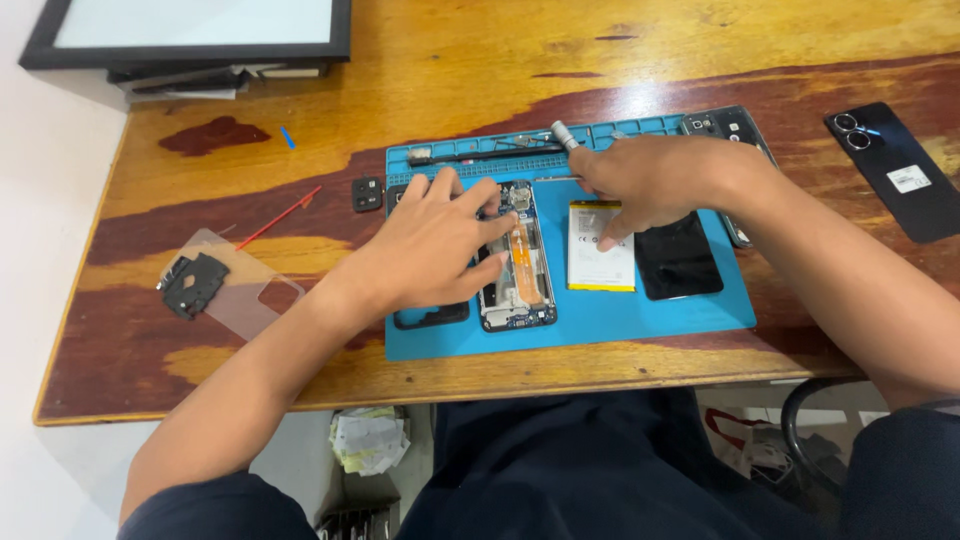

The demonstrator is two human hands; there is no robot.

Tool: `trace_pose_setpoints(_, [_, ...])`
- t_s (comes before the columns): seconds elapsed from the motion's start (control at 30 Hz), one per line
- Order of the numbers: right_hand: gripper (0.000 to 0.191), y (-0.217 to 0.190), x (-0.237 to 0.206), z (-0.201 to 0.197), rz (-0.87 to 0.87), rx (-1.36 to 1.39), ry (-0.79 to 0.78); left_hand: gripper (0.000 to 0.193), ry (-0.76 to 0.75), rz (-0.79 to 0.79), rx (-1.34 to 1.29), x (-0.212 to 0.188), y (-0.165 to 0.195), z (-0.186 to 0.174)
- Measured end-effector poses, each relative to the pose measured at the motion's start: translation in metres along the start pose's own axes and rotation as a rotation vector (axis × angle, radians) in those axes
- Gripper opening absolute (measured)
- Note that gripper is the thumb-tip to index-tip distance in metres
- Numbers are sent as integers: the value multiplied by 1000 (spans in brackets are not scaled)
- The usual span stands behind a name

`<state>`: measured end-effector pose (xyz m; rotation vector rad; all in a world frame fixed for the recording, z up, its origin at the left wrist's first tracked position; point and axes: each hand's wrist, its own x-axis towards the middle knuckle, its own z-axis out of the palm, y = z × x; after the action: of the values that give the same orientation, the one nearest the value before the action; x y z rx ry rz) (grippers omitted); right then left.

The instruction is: The person disassembles a smartphone, removes the old battery, and installs a new one. They use a screwdriver and tweezers to detach connectors, lift the battery, and reposition internal components before placing the new battery into the chassis.

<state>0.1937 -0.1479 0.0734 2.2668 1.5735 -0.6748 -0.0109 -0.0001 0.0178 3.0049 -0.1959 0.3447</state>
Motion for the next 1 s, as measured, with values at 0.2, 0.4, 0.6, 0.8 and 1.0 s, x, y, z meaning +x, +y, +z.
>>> trace_pose_setpoints(0.2, [88, 3, 3, 7, -3, 3, 27, 36, 92, 61, -24, 0, -6, 0])
trace_pose_setpoints(0.4, [72, 14, 9, 25, -305, -69, 211, 35, 134, 63, -15, 2, -6, 4])
trace_pose_setpoints(0.6, [42, -5, -8, 10, -395, 69, 239, 32, 197, 119, -12, 3, -7, 3])
trace_pose_setpoints(0.8, [33, -25, -51, 7, -530, 182, -4, 17, 122, 426, -371, 4, -1, -6])
trace_pose_setpoints(1.0, [41, 2, -33, 23, -547, 313, 40, 24, 79, 463, -365, 6, 11, -11])
